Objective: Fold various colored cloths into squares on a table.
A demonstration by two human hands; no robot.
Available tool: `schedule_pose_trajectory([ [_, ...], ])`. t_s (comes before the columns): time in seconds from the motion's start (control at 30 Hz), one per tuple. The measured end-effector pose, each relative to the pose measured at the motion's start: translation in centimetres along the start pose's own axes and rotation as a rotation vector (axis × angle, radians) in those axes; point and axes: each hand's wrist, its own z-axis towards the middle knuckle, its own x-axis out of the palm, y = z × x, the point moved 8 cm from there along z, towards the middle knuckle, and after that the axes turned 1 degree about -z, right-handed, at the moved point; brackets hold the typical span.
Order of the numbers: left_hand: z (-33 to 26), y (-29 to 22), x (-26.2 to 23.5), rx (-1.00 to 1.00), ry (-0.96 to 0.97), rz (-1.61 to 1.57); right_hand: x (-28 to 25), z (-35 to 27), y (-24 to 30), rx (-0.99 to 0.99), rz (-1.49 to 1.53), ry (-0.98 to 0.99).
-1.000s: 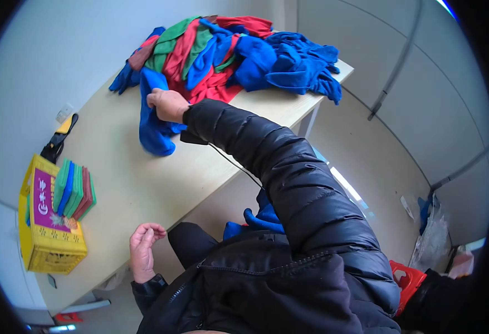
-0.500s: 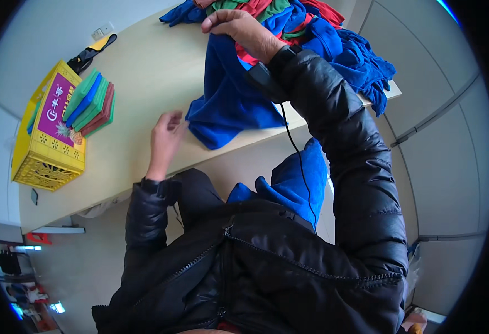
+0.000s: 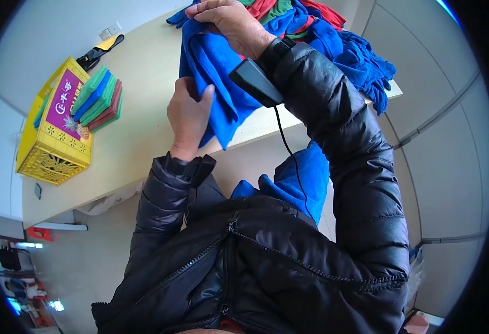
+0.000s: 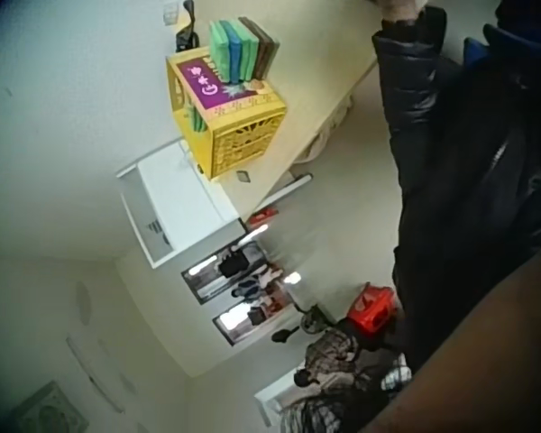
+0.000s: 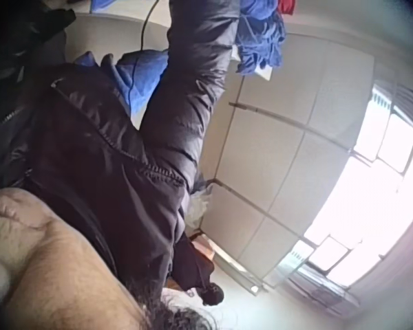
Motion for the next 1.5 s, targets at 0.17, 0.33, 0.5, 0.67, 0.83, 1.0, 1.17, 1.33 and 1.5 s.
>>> schedule_pose_trajectory([
  [0.17, 1.2, 6.6, -2.0, 0.039, -0.022, -0.085, 1.7, -2.2, 1.9, 0.106, -0.05, -0.076],
  [0.33, -1.2, 4.6, -4.5, 0.366, -0.247, -0.028, -1.4, -1.1, 1.2, 0.017, 0.089, -0.106],
  [0.5, -6.1, 3.5, -3.7, 0.781, -0.208, 0.323, -2.0, -0.9, 0.1, 0.064, 0.16, -0.108],
  [0.67, -6.9, 4.9, -0.1, 0.755, 0.091, 0.397, -2.4, -0.9, -0.3, 0.003, 0.15, -0.079],
  [0.83, -7.0, 2.8, 1.7, 0.495, -0.023, 0.221, -1.0, -0.9, -0.3, -0.003, 0.173, -0.14],
  [1.0, -6.6, 2.7, 3.4, 0.349, -0.092, 0.281, 1.0, -1.7, -0.2, 0.008, 0.179, -0.192],
  [1.17, -5.5, 5.6, 4.2, 0.301, -0.083, 0.169, 1.4, -1.5, -0.7, -0.025, 0.185, -0.219],
  [1.33, -2.4, 7.2, -2.0, 0.465, -0.126, 0.199, -4.0, -0.4, -1.0, -0.097, 0.131, -0.278],
  [1.5, 3.8, 2.7, -11.2, 0.616, -0.065, 0.212, -10.9, -2.1, -1.1, -0.351, -0.29, 0.075],
])
